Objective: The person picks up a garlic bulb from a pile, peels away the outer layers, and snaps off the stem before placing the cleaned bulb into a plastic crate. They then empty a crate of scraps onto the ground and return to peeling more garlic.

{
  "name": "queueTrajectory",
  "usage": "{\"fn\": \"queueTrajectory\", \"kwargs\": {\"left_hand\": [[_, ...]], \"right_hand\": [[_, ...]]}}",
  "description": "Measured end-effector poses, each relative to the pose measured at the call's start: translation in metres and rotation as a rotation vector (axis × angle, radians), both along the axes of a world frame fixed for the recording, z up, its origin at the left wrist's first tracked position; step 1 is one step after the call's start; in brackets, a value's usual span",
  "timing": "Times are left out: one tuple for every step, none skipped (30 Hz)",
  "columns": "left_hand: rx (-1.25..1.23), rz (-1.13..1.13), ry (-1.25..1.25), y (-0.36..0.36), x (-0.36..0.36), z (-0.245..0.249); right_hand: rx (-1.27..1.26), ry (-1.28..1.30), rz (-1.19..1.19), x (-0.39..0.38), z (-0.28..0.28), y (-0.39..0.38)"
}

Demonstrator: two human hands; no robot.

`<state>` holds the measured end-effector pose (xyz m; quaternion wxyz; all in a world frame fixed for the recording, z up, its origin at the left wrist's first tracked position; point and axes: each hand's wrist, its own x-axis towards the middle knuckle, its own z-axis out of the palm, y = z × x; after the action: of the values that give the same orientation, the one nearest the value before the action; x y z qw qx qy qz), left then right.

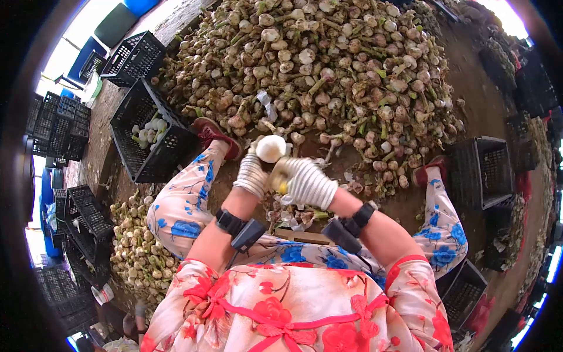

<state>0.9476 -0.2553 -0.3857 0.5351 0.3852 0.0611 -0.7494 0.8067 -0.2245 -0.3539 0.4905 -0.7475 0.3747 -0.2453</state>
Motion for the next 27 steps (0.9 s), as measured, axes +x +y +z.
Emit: {"fn": "queueTrajectory", "kwargs": {"left_hand": [[-0.02,0.059,-0.049,-0.003,0.013,-0.021],[-0.039,0.118,-0.099,-0.005,0.032,-0.023],[-0.093,0.278,0.01,-0.014,0.053,-0.003],[-0.296,0.317,0.082,-0.019,0.081,0.018],[-0.446,0.423,0.248,-0.032,0.116,0.026],[-0.466,0.583,0.125,-0.031,0.139,0.042],[-0.445,0.754,0.077,-0.031,0.151,0.058],[-0.298,0.94,-0.004,-0.04,0.166,0.057],[-0.245,0.963,-0.068,-0.042,0.159,0.058],[-0.19,0.983,-0.131,-0.043,0.15,0.058],[-0.238,0.845,-0.136,-0.046,0.149,0.033],[-0.356,0.56,-0.029,-0.041,0.134,0.022],[-0.214,0.539,0.12,-0.048,0.117,0.009],[-0.201,0.428,-0.065,-0.046,0.095,-0.004],[-0.097,0.396,-0.04,-0.045,0.08,-0.022],[-0.191,0.323,-0.162,-0.04,0.059,-0.032],[-0.058,0.219,-0.185,-0.036,0.045,-0.031],[-0.047,0.138,-0.337,-0.032,0.031,-0.035],[-0.046,-0.003,-0.386,-0.031,0.025,-0.046],[-0.006,-0.111,-0.399,-0.031,0.019,-0.049],[0.006,-0.22,-0.429,-0.03,0.015,-0.051],[0.015,-0.33,-0.453,-0.03,0.012,-0.052],[-0.109,-0.449,-0.664,-0.028,0.011,-0.071],[-0.234,-0.56,-0.872,-0.024,0.009,-0.091],[-0.308,-0.604,-0.924,-0.022,0.005,-0.093],[-0.433,-0.64,-1.088,-0.022,0.0,-0.098],[-0.604,-0.628,-1.142,-0.02,0.002,-0.105]], "right_hand": [[0.03,0.043,0.089,0.004,-0.004,0.009],[0.062,0.084,0.179,0.006,-0.007,0.014],[0.143,0.218,0.212,0.0,-0.007,0.013],[0.184,0.255,0.172,-0.013,-0.027,0.008],[0.217,0.309,0.083,-0.026,-0.052,0.0],[0.246,0.363,-0.004,-0.041,-0.075,-0.01],[0.168,0.469,-0.083,-0.06,-0.09,-0.02],[0.089,0.571,-0.162,-0.078,-0.103,-0.03],[0.068,0.626,-0.285,-0.092,-0.115,-0.039],[0.05,0.683,-0.409,-0.102,-0.124,-0.047],[0.055,0.737,-0.436,-0.105,-0.124,-0.057],[0.061,0.794,-0.46,-0.108,-0.124,-0.067],[0.054,0.866,-0.445,-0.11,-0.134,-0.078],[0.064,0.869,-0.439,-0.111,-0.15,-0.087],[0.012,0.855,-0.474,-0.111,-0.17,-0.096],[-0.042,0.837,-0.509,-0.11,-0.187,-0.105],[-0.035,0.832,-0.501,-0.11,-0.199,-0.115],[0.016,0.836,-0.482,-0.112,-0.209,-0.123],[0.066,0.838,-0.463,-0.113,-0.22,-0.13],[0.118,0.84,-0.446,-0.11,-0.224,-0.135],[0.435,0.599,-0.595,-0.109,-0.22,-0.141],[0.136,0.796,-0.523,-0.112,-0.229,-0.139],[0.159,0.675,-0.507,-0.107,-0.214,-0.137],[0.18,0.557,-0.483,-0.1,-0.188,-0.134],[0.204,0.412,-0.371,-0.095,-0.167,-0.13],[0.225,0.265,-0.258,-0.088,-0.146,-0.125],[0.412,0.082,-0.213,-0.078,-0.12,-0.117]]}}
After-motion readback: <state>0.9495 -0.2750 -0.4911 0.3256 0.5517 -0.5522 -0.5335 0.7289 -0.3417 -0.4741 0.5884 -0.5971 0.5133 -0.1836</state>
